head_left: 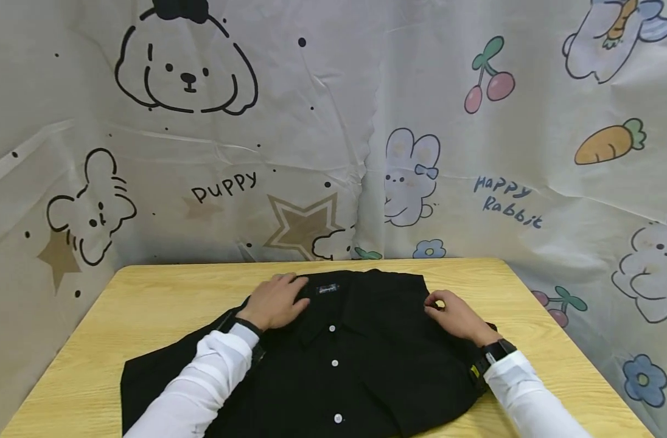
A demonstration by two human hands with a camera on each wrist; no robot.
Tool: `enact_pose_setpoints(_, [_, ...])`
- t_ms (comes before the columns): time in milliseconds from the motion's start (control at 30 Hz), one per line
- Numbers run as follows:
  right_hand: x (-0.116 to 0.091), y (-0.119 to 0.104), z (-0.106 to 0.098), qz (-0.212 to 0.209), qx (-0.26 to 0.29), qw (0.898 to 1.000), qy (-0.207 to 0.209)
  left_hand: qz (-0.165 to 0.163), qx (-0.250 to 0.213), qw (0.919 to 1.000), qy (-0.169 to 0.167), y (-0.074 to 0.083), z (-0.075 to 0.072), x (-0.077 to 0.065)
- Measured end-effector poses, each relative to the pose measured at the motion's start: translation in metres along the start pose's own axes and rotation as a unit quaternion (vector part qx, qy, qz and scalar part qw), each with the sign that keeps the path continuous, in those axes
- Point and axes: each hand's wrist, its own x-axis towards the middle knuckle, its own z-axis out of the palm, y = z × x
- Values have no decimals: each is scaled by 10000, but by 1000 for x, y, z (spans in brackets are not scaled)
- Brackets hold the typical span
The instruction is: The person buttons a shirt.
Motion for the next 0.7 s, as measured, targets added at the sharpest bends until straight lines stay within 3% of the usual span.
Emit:
enact_pose_setpoints(133, [19, -5, 12, -471, -92, 9987, -159, -845, 123, 9963, 48, -49, -11, -32])
enact_pose_setpoints(267, [32, -7, 17, -398, -115, 9987, -309, -1369, -345, 9895, -320, -81, -16, -57])
enact_pose_setpoints(400, [40, -7, 16, 29, -258, 9986, -459, -1385, -1051, 9815, -799, -93, -15, -68])
enact_pose_setpoints(500, [42, -7, 16, 128, -329, 9980, -521, -1395, -1341, 9763, -965, -94, -13, -72])
enact_pose_setpoints(700, [42, -7, 14, -45, -211, 9988, -444, -1430, -1253, 9796, -659, -94, -14, -74])
